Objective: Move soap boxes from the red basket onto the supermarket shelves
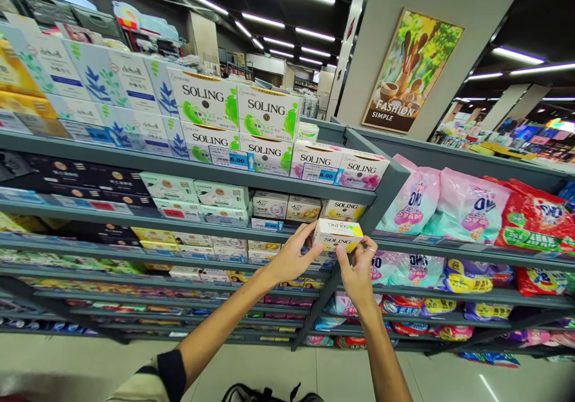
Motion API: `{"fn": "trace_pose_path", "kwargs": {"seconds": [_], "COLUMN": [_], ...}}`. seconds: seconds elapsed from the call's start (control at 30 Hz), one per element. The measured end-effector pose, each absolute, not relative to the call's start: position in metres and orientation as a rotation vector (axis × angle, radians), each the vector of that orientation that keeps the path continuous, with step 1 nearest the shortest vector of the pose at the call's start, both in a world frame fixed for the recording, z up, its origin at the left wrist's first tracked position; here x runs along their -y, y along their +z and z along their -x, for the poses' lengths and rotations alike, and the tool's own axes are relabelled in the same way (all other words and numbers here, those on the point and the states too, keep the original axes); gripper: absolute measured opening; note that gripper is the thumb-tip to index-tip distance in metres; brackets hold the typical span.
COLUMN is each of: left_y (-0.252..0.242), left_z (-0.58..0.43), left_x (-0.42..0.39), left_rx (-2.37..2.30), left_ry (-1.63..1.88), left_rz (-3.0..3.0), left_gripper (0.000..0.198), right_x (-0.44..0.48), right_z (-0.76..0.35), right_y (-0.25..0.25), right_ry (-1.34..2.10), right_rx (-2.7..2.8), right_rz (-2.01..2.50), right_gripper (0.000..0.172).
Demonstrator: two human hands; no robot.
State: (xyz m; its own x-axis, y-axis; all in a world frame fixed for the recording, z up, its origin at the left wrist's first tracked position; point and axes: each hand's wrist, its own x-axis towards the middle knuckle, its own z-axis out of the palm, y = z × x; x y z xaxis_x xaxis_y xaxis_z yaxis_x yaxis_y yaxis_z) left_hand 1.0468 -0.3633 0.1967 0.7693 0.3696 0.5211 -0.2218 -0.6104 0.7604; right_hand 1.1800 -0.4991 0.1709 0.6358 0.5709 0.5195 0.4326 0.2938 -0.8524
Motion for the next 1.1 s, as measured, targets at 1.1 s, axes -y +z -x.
{"fn": "trace_pose_path", "kwargs": {"seconds": [1.1], "left_y": [0.199], "left_z": [-1.050], "left_x": [0.359], "left_rx": [-0.100], "left_ry": [0.857], "left_rz": [-1.962], "left_gripper": [0.059], "right_x": [0.497], "right_z": [-1.182], "right_y": [0.180], "right_ry": [0.142], "right_rx": [0.971], "right_rz": [1.354], "right_gripper": [0.044]}}
